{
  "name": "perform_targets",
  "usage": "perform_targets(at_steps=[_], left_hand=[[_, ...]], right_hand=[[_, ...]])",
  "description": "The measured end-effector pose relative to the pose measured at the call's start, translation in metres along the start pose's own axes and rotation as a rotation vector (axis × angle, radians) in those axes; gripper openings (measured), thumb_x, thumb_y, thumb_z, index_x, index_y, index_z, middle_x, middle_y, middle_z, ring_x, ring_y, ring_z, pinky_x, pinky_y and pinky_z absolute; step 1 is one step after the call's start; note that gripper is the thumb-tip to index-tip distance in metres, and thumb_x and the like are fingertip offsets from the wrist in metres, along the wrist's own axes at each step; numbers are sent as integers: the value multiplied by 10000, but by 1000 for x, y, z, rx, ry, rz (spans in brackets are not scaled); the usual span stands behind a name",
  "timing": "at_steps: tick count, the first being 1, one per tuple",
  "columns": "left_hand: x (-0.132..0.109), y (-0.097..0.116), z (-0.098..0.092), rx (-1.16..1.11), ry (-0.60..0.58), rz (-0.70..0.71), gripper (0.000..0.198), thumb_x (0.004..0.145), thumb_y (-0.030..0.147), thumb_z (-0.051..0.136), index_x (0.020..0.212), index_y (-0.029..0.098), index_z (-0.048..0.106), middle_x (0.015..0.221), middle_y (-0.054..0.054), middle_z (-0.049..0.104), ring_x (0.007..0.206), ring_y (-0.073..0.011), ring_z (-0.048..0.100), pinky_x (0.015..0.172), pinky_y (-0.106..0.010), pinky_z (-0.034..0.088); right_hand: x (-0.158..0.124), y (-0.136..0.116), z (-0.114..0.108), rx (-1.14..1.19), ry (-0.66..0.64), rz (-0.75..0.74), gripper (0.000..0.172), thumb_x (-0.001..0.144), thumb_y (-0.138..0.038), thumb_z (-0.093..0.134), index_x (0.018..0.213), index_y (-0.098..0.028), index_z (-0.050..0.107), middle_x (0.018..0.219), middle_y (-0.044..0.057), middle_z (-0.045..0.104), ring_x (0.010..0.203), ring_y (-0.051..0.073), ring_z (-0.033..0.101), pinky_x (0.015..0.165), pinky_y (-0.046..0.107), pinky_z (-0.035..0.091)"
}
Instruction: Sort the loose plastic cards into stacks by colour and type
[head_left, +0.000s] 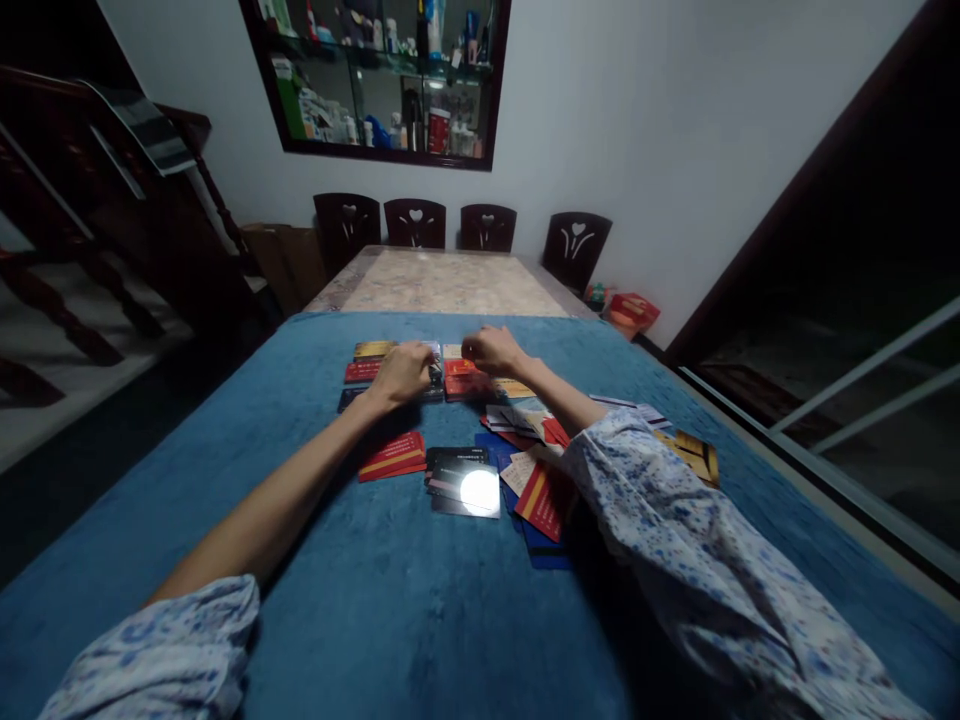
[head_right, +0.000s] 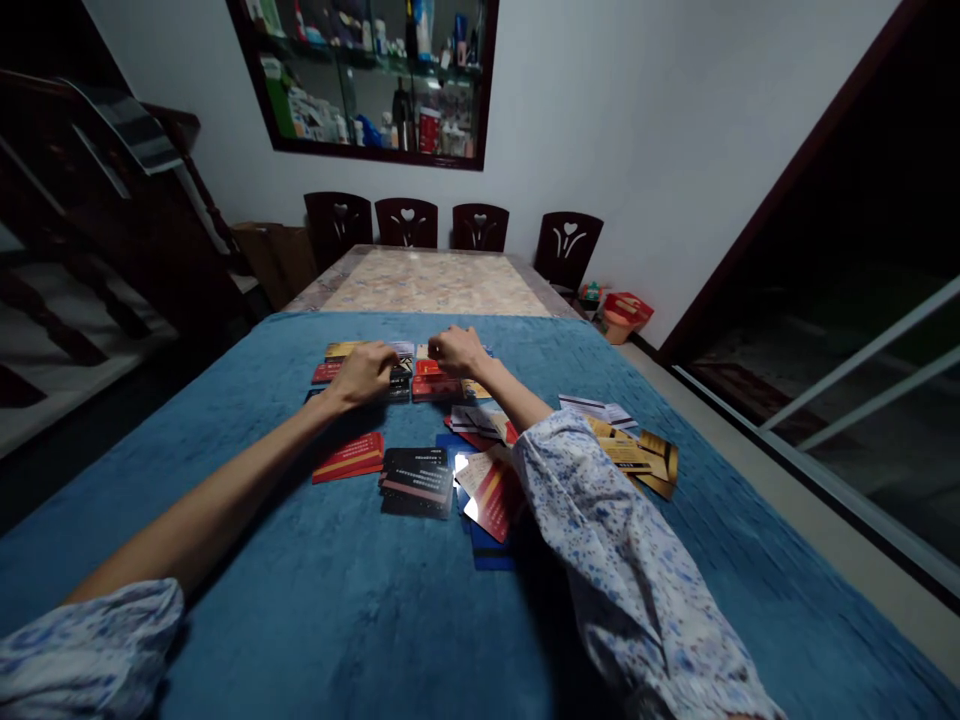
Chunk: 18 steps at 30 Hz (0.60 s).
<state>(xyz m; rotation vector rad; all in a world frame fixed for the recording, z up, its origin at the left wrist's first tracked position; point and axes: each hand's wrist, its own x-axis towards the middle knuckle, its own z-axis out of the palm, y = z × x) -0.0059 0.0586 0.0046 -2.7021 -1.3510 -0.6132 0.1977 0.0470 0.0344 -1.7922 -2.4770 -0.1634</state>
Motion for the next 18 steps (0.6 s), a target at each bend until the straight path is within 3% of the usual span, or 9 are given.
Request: perform_targets(at_steps=[8, 18], left_hand=[[0, 46, 4, 16, -40, 79, 292, 870, 112, 479, 987, 120, 747, 1007, -138, 705, 937, -240, 666, 870, -323, 525], [-2, 98, 22, -35, -142, 200, 295, 839, 69, 505, 974, 121, 762, 1027, -148, 697, 964, -249, 666, 873, -339, 536]], right_hand=[[-44, 23, 4, -6, -10, 40, 290, 917, -186, 518, 1073, -206, 762, 1108, 102, 763, 1094, 266, 608, 823, 332, 392], [-92, 51, 27, 19, -43, 73, 253, 885, -146, 542, 1016, -218, 746, 1132, 74, 723, 1036, 238, 598, 735, 298, 342]])
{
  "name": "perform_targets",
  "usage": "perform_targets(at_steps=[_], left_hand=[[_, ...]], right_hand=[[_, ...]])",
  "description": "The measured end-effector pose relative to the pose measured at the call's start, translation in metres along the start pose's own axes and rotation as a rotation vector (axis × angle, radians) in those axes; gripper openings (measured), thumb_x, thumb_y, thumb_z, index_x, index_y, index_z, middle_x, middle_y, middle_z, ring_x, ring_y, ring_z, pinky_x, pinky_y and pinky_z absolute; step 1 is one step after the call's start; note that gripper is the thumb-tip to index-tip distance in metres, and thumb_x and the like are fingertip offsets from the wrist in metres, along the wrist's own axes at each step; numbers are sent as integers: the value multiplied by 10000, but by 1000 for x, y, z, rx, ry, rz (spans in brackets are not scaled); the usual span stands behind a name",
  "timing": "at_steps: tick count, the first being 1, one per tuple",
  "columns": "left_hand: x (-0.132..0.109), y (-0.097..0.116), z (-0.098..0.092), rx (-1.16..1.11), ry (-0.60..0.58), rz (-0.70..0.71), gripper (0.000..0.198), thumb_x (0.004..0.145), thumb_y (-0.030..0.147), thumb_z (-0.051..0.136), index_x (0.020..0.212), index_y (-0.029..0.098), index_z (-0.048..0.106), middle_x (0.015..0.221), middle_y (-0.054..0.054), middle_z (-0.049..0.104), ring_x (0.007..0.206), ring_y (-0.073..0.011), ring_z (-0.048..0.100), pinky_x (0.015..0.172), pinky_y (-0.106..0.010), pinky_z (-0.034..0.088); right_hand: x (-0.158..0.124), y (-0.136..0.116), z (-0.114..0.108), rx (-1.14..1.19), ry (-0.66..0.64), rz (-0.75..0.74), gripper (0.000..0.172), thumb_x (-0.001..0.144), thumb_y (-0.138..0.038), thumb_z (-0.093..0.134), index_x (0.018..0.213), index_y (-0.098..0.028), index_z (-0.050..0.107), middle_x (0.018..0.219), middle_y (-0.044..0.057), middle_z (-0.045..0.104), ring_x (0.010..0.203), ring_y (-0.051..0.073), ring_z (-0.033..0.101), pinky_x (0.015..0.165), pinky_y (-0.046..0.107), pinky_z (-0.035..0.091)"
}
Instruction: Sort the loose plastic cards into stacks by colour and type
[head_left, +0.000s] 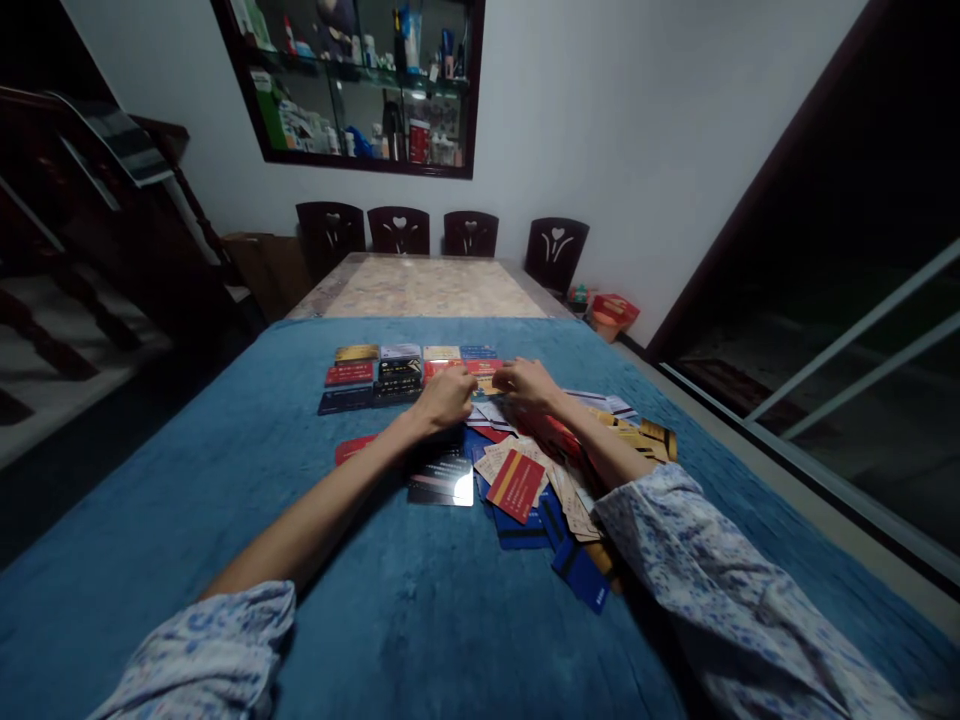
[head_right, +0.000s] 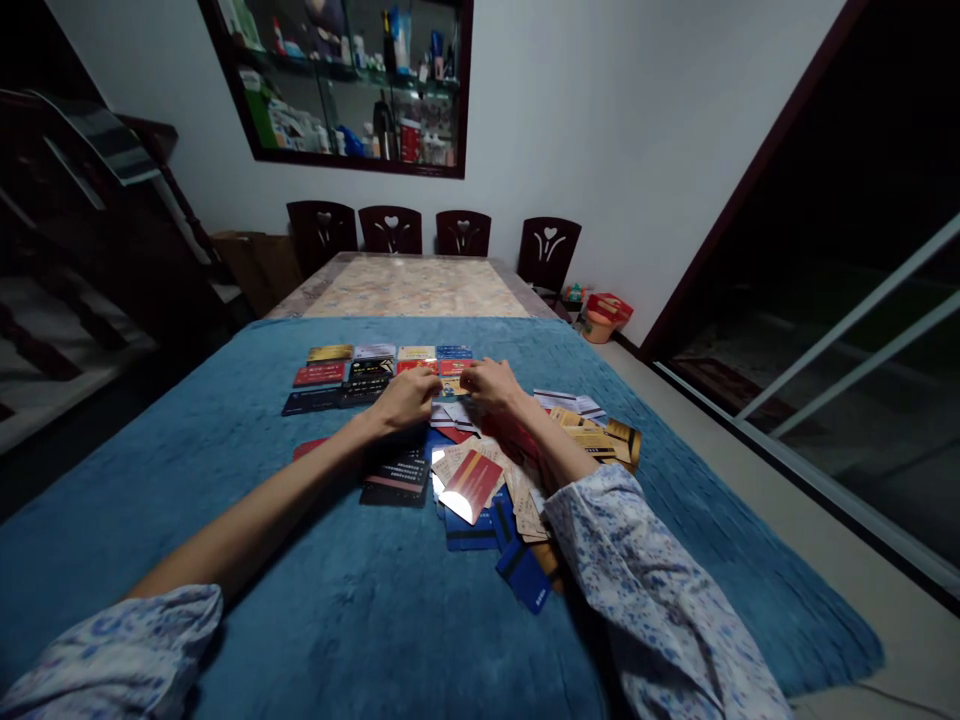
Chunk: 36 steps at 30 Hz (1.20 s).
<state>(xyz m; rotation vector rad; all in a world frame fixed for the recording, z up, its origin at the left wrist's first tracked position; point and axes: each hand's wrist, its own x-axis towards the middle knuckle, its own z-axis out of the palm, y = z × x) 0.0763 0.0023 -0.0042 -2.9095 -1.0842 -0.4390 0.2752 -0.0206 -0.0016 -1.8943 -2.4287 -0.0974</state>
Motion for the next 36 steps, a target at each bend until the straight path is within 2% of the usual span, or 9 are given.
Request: perform_targets(at_steps=[7, 13, 20, 27, 32, 36], left_hand=[[12, 25, 21, 5, -95, 40, 285, 881, 123, 518, 1052, 134, 746, 1104, -150, 708, 1050, -250, 665, 921, -332, 536], [14, 37, 24, 59, -180, 52, 302, 876, 126, 536, 1120, 120, 714, 1198, -172, 688, 1122, -284, 643, 948, -373, 522], [11, 34, 25, -6, -190, 67, 231, 858, 121, 560, 1024, 154, 716, 1195, -138, 684, 1145, -280, 611, 965, -399, 495], [11, 28, 28, -97, -183, 69, 287, 837, 100, 536, 1038, 184, 722, 1159, -112, 691, 1104, -277, 616, 889, -382, 497], [14, 20, 32, -147, -157, 103, 289, 815, 89, 561, 1028, 185, 733, 1118, -94, 718, 1079, -260, 633, 880, -349, 490], [15, 20, 31, -143, -166, 130, 249, 798, 81, 572, 959, 177, 737, 1066, -89, 726, 1033, -249, 646, 870, -332, 486]], right_hand=[[-23, 16, 17, 54, -16, 40, 330, 953, -200, 498, 1169, -255, 742, 1251, 92, 682, 1125, 247, 594, 816, 314, 406], [-32, 19, 24, 95, -6, -34, 371, 942, -167, 513, 1242, -248, 716, 1316, 86, 665, 1169, 249, 587, 913, 328, 436], [-34, 23, 32, 150, 12, -56, 405, 948, -167, 499, 1292, -245, 698, 1336, 97, 646, 1157, 252, 586, 955, 343, 445], [-34, 24, 32, 198, 20, -120, 476, 871, -87, 555, 1302, -233, 695, 1345, 110, 646, 1157, 251, 596, 974, 357, 463], [-34, 26, 30, 276, 21, -159, 426, 870, -80, 546, 1244, -180, 724, 1261, 127, 683, 1125, 233, 632, 990, 327, 461], [-37, 26, 26, 320, 16, -153, 392, 870, -73, 527, 1174, -170, 755, 1179, 111, 705, 1046, 203, 661, 935, 278, 470]])
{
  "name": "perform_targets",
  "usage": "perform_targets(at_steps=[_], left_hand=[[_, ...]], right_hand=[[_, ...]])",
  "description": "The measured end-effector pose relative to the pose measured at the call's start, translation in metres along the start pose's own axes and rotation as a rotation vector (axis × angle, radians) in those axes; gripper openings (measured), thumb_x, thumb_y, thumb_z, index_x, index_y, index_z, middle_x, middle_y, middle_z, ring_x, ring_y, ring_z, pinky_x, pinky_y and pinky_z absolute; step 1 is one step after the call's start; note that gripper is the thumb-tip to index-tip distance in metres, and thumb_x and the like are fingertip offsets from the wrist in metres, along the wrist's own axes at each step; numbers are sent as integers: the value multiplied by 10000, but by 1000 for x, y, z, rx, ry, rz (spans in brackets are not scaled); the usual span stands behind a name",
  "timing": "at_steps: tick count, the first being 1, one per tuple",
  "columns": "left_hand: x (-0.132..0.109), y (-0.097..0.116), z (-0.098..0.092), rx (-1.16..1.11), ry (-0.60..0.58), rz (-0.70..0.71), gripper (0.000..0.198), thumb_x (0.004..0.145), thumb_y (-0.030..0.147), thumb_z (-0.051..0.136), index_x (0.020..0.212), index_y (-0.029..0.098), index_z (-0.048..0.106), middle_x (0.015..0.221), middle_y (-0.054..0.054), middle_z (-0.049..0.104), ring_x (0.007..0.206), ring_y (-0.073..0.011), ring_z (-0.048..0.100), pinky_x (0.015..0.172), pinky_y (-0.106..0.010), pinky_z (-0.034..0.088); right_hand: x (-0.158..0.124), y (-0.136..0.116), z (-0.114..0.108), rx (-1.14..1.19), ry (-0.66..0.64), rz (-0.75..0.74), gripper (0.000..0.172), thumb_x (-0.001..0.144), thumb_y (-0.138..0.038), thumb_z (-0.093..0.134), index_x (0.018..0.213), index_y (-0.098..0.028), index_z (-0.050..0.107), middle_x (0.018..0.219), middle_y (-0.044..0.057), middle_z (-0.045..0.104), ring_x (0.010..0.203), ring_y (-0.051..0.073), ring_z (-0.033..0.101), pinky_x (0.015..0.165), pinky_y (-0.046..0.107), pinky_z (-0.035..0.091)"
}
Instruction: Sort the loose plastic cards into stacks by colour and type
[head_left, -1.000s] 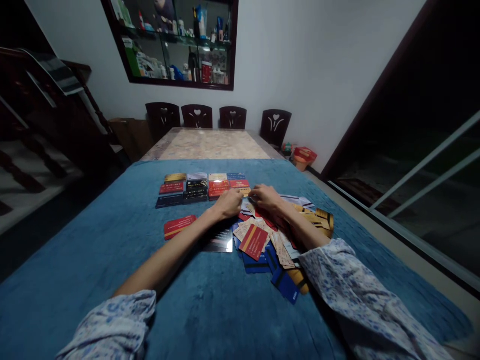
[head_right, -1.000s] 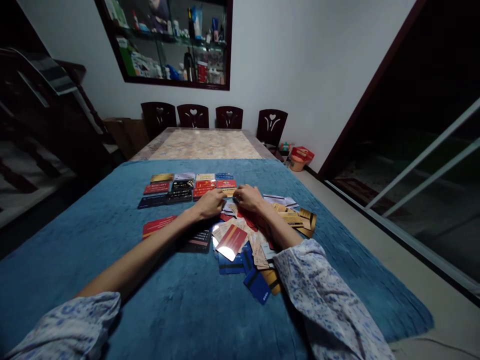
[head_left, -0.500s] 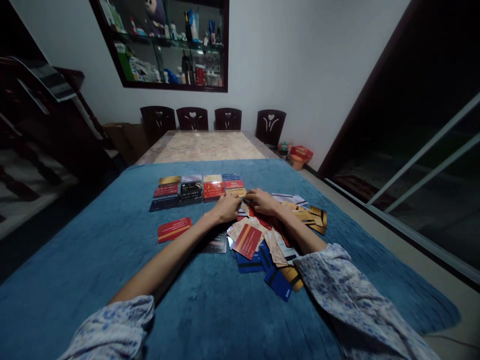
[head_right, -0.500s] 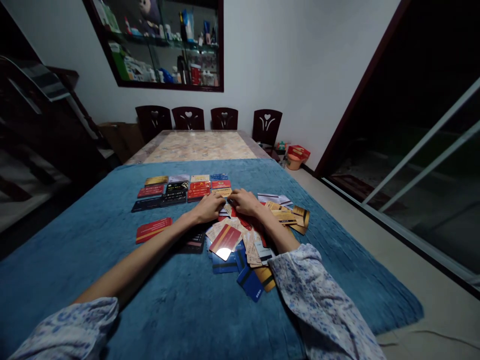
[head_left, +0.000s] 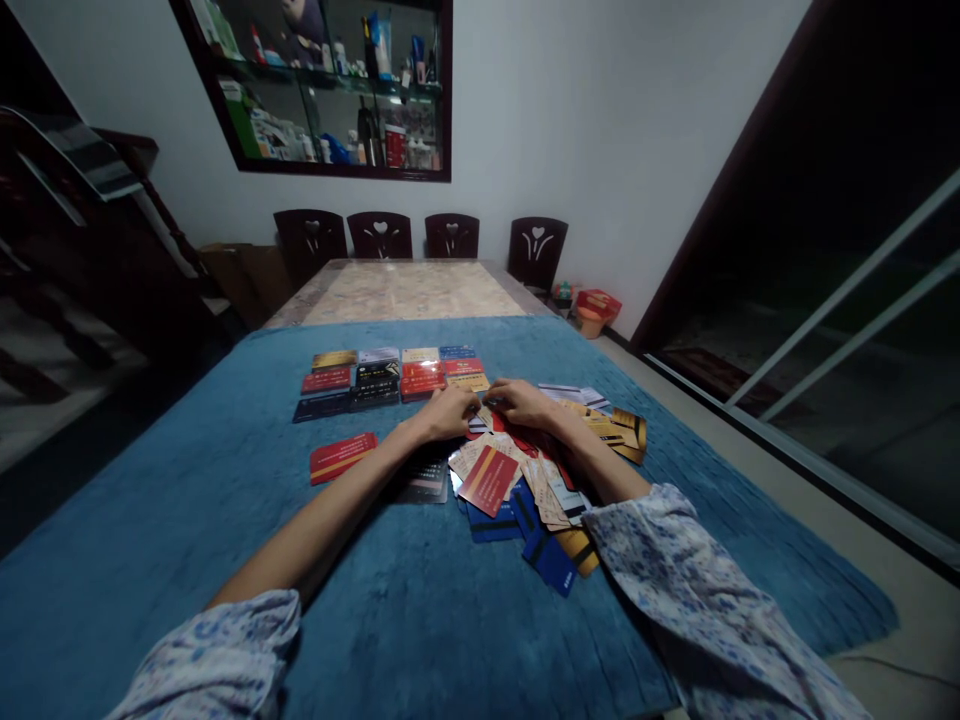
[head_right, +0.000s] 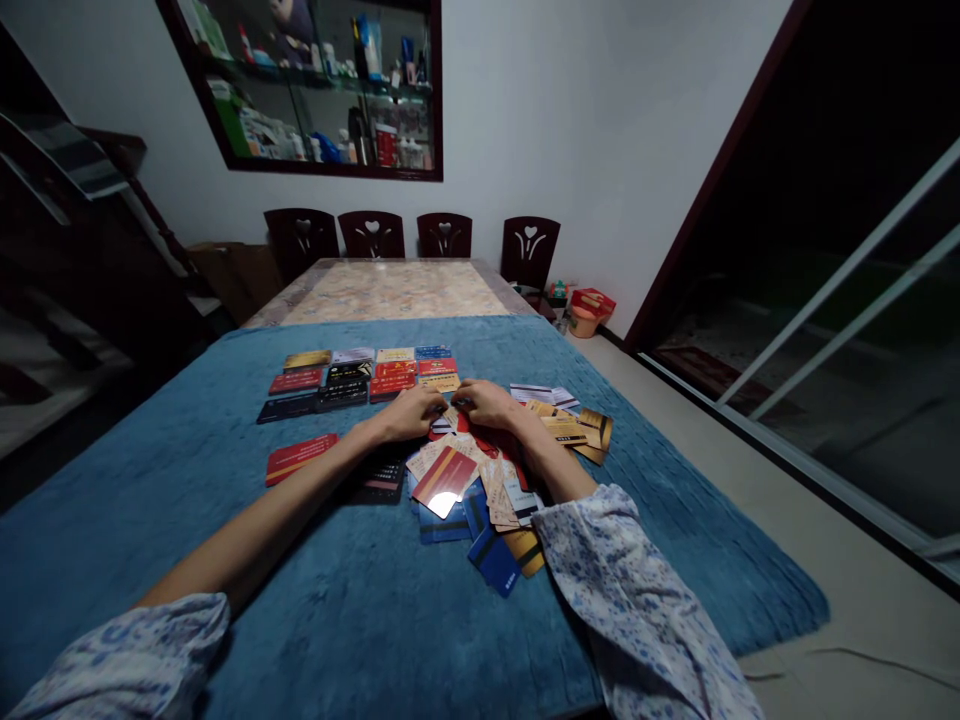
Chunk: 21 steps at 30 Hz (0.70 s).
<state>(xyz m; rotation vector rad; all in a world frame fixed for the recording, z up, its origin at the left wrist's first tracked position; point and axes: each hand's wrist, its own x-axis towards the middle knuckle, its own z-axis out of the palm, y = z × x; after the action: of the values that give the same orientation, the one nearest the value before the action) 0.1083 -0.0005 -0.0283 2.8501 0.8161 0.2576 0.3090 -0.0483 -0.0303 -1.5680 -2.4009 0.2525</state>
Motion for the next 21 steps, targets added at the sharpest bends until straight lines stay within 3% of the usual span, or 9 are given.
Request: perform_targets(at_steps=[7, 12, 17, 21], left_hand=[[-1, 7, -5, 49, -26, -3, 232, 835, 99, 544, 940, 172, 738, 1051, -93, 727, 1031, -252, 650, 819, -319, 476], [-4, 8, -5, 37, -17, 36, 319, 941, 216, 506, 1180, 227, 718, 1175, -95, 705, 1126, -261, 603, 931, -383, 472], [-8, 9, -7, 50, -14, 128, 312, 967, 212, 477, 1113, 241, 751, 1381, -99, 623, 1300, -304, 482, 1050, -520, 407], [-11, 10, -17, 120, -99, 104, 296, 962, 241, 489, 1070, 237, 764, 1429, -104, 586, 1336, -313, 481, 1045, -515, 417]], right_hand=[[-3, -4, -4, 4, 21, 30, 389, 809, -40, 539, 1078, -173, 787, 1058, 83, 728, 935, 184, 660, 846, 244, 467], [0, 5, 0, 39, 45, 13, 319, 816, -77, 571, 1029, -158, 793, 1005, 96, 719, 879, 188, 649, 822, 261, 465], [1, 12, 3, 53, 89, 16, 257, 805, -89, 604, 977, -156, 783, 937, 80, 713, 800, 162, 627, 759, 239, 458], [1, 11, 3, 35, 69, 9, 270, 788, -69, 576, 936, -164, 781, 888, 60, 736, 773, 158, 616, 718, 227, 439]])
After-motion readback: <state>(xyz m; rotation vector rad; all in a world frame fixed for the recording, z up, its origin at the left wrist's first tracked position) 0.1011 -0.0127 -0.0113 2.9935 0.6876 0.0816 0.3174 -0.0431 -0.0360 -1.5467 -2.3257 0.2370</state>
